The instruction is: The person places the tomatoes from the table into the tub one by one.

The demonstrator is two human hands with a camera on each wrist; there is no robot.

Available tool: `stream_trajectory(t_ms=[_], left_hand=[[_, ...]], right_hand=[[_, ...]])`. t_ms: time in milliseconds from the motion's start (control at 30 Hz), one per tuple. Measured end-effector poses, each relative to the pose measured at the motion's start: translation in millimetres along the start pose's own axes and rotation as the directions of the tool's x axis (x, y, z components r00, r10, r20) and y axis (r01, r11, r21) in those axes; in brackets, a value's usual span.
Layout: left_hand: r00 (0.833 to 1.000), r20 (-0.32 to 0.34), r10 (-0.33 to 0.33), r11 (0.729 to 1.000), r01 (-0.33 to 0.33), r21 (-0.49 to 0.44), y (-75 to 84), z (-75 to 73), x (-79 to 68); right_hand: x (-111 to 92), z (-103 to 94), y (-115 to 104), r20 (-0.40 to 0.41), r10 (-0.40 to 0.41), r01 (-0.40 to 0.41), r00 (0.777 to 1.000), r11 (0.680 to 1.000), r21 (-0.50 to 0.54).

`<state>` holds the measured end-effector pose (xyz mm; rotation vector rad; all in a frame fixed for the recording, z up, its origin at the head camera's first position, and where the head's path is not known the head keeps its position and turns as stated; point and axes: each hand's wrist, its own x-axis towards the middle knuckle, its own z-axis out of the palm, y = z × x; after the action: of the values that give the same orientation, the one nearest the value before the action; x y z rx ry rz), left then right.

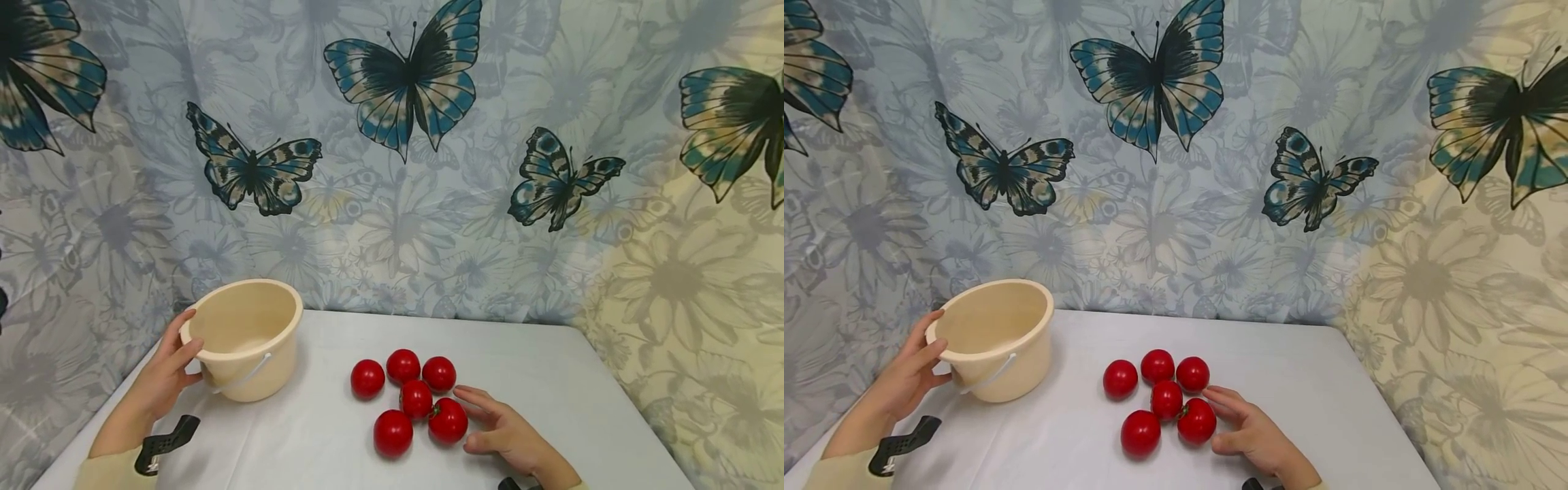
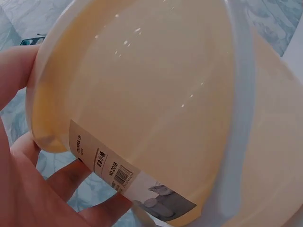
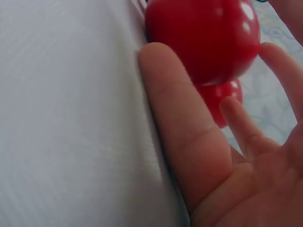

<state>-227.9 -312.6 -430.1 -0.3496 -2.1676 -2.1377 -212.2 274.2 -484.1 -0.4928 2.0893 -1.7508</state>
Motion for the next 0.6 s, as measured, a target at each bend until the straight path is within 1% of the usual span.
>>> stream_trajectory(t_ms=[67,167,267,433,600], left_hand=[[1.000,0.013,0.003,1.000,-0.002,-0.011,-0.6,0.4,0.9],[0.999,0.054,0.002,1.000,-0.001,-0.020,-2.3,1.8,2.1],[0.996,0.094,-0.003,1.000,0.005,-0.020,-3.9,5.2,1.9],[0.989,0.145,-0.019,0.999,0.024,-0.032,-3.1,14.7,1.7],[0.978,0.205,-0.031,0.997,0.044,-0.057,0.8,25.6,3.7]], right_hand=[[0,1.0,1,-0.001,-0.018,0.018,1.000,1.000,-0.016],[1,2.1,3,-0.003,-0.030,0.030,1.000,1.000,-0.001],[2,3.6,6,-0.019,-0.013,0.013,1.000,1.000,0.013],[2,6.4,6,-0.044,0.016,-0.015,0.999,1.000,0.022],[1,9.3,3,-0.050,-0.020,0.021,0.999,0.999,0.030]])
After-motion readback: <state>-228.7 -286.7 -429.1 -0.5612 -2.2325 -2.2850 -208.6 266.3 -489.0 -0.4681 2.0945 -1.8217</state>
